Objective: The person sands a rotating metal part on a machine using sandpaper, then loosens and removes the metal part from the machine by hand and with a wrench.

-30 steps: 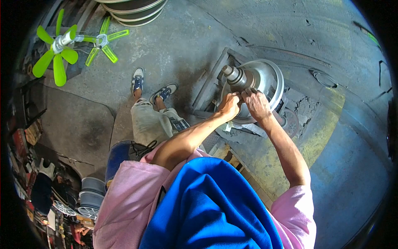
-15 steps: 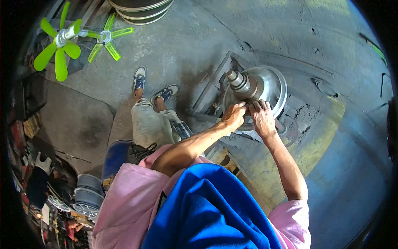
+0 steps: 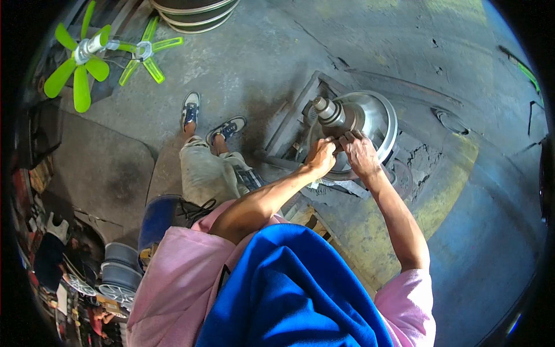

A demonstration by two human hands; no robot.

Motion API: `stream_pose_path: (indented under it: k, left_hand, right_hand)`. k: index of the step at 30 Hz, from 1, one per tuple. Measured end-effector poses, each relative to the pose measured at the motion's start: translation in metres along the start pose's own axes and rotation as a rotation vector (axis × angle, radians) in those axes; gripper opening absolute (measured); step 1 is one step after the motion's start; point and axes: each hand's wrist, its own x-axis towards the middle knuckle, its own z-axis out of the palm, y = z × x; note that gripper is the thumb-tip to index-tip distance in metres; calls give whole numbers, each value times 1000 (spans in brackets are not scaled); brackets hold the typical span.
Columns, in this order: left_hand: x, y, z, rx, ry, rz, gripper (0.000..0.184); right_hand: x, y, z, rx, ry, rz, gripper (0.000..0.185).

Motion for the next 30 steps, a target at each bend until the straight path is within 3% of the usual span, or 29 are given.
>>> stream_pose_path:
  k: [2,4,8,14,17,19,20,22,30]
  left_hand:
    - [-1,-11,10,31,89,55,29]
    - [3,-16,10,-28,-87,-39,31]
    - [4,-14,7,42,-96,-36,28]
    - [9,-3,3,9,43,71,20]
    - [14,-10,11,-3,-108,1,20]
    - [9,-13,18,20,120,126,21]
    - [10,-16,20,21,121,126,21]
    - [12,-14,16,29,-36,44,12]
    - [14,-5,15,-7,-2,65,13]
  right_hand:
    - [-1,0,1,9,1,8,27]
    - [1,-1,4,10,27,16,27]
    - [1,0,2,12,-5,39,27]
    - [-1,4,0,-15,-6,38,28]
    - [-2,8,6,-25,28,55,29]
    - [-2,10,3,-28,-62,52,31]
    - [-2,10,2,-27,-61,53,31]
    - [-4,12,1,-60,-5,13,32]
    - [-8,12,-7,-18,26,30,31]
